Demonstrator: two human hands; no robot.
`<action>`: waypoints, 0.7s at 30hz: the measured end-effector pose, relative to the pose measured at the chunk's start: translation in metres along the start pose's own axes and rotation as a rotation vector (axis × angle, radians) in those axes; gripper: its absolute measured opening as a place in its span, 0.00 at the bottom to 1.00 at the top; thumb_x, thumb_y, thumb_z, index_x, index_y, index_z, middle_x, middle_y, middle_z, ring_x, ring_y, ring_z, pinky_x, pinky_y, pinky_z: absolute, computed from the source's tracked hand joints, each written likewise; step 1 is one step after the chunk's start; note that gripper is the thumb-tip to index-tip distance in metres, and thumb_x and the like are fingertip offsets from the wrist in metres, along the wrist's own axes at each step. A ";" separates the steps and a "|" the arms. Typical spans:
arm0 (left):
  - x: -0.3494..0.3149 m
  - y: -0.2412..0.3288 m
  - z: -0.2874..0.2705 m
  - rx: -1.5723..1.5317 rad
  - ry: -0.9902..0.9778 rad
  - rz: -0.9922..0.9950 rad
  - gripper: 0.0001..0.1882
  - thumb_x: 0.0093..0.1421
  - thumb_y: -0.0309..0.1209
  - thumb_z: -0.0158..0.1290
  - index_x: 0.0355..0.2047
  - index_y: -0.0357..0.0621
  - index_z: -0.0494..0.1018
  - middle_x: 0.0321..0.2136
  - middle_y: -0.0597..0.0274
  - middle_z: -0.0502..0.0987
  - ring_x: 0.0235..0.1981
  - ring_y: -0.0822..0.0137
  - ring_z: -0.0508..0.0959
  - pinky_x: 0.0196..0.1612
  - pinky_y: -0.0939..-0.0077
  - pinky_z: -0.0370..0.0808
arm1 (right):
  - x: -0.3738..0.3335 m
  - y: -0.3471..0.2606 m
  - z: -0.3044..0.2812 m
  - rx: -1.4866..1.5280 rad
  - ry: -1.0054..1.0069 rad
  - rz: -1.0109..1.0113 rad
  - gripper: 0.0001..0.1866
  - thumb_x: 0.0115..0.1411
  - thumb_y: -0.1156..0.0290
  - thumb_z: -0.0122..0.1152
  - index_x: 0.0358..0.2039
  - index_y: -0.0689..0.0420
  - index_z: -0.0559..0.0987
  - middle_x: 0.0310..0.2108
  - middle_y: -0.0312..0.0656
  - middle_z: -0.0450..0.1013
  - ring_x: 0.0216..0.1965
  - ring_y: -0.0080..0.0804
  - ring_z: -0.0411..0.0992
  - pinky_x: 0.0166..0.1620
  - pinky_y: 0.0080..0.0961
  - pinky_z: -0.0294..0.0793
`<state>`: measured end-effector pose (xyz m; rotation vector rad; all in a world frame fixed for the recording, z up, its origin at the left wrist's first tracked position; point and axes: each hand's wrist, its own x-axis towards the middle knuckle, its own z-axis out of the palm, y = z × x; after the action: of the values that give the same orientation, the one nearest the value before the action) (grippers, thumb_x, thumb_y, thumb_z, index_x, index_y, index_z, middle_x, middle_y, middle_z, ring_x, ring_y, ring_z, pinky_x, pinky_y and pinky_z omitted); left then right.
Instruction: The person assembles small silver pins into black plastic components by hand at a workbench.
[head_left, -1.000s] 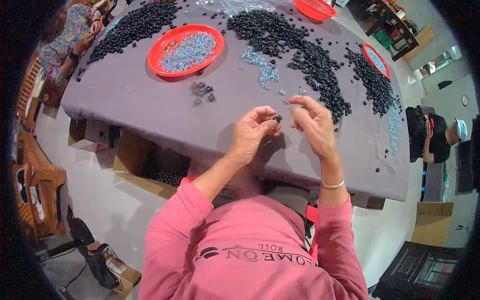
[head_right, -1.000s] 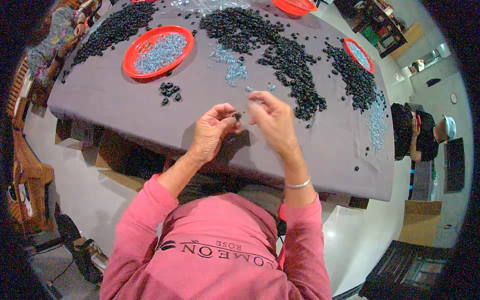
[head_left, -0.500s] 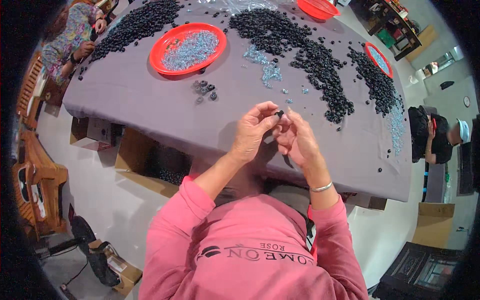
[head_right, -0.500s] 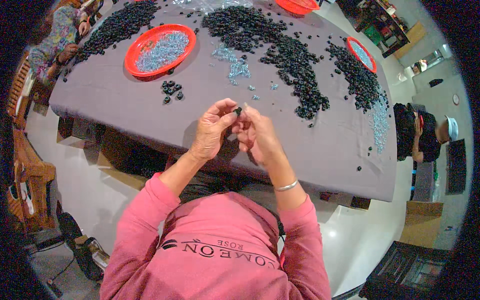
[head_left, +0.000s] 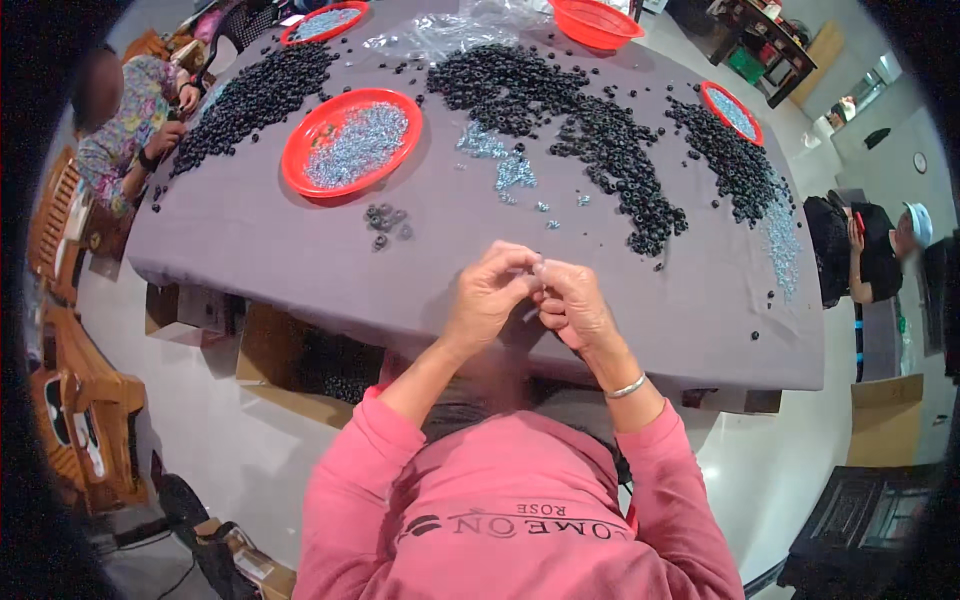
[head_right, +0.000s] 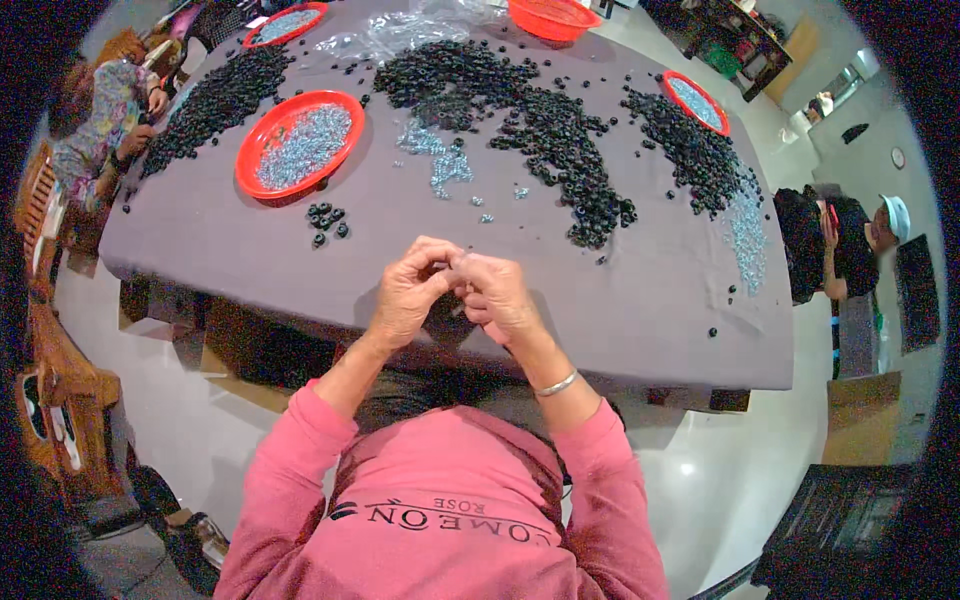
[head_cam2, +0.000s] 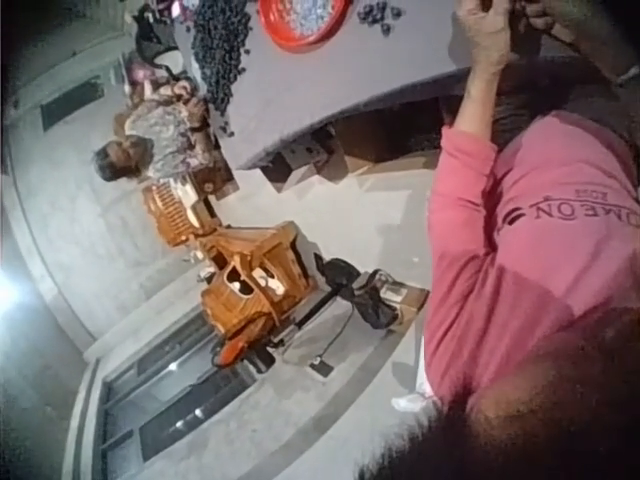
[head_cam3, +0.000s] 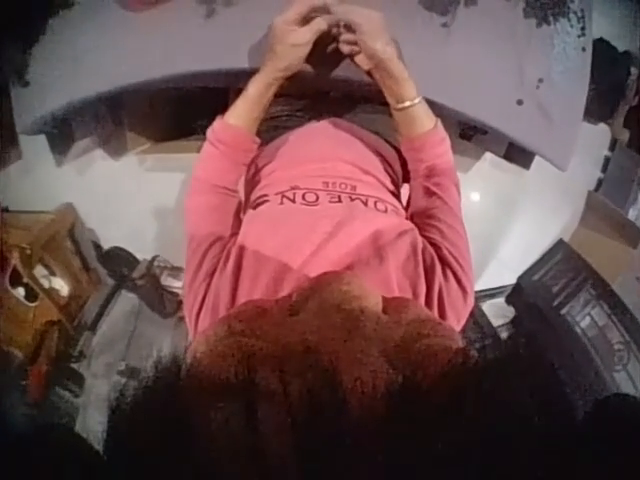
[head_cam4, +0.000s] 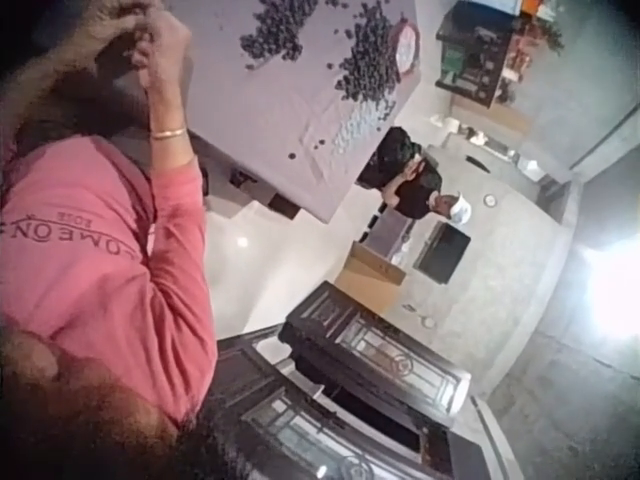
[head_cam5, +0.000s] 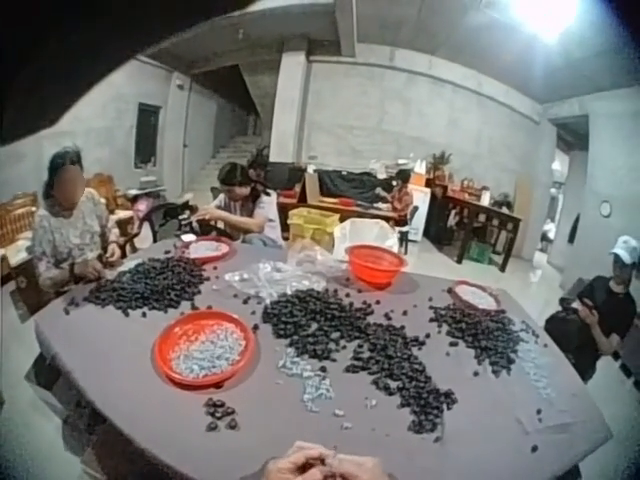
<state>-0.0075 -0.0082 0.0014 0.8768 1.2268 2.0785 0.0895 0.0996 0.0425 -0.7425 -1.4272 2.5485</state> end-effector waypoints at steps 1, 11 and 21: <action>0.001 -0.001 -0.004 0.117 -0.045 0.047 0.10 0.54 0.18 0.52 0.38 0.36 0.73 0.38 0.67 0.69 0.34 0.76 0.73 0.38 0.83 0.71 | -0.001 -0.001 -0.001 0.005 0.005 -0.002 0.10 0.58 0.65 0.56 0.25 0.57 0.72 0.20 0.31 0.63 0.13 0.09 0.51 0.14 0.07 0.46; 0.002 0.010 -0.006 0.329 -0.096 0.083 0.10 0.51 0.18 0.55 0.36 0.38 0.75 0.35 0.65 0.71 0.35 0.74 0.72 0.38 0.82 0.71 | 0.000 -0.006 -0.011 -0.111 -0.069 0.049 0.11 0.57 0.64 0.57 0.24 0.57 0.74 0.18 0.30 0.64 0.13 0.08 0.53 0.13 0.08 0.47; 0.016 0.067 -0.058 1.110 0.347 0.299 0.08 0.51 0.22 0.55 0.33 0.38 0.74 0.29 0.60 0.72 0.30 0.68 0.74 0.35 0.77 0.71 | -0.016 0.001 -0.021 -0.480 0.104 -0.249 0.07 0.58 0.68 0.56 0.32 0.58 0.76 0.18 0.30 0.66 0.15 0.10 0.57 0.17 0.09 0.54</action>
<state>-0.0711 -0.0552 0.0447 1.2128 2.6734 1.6860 0.1130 0.1094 0.0382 -0.6888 -1.9792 1.9733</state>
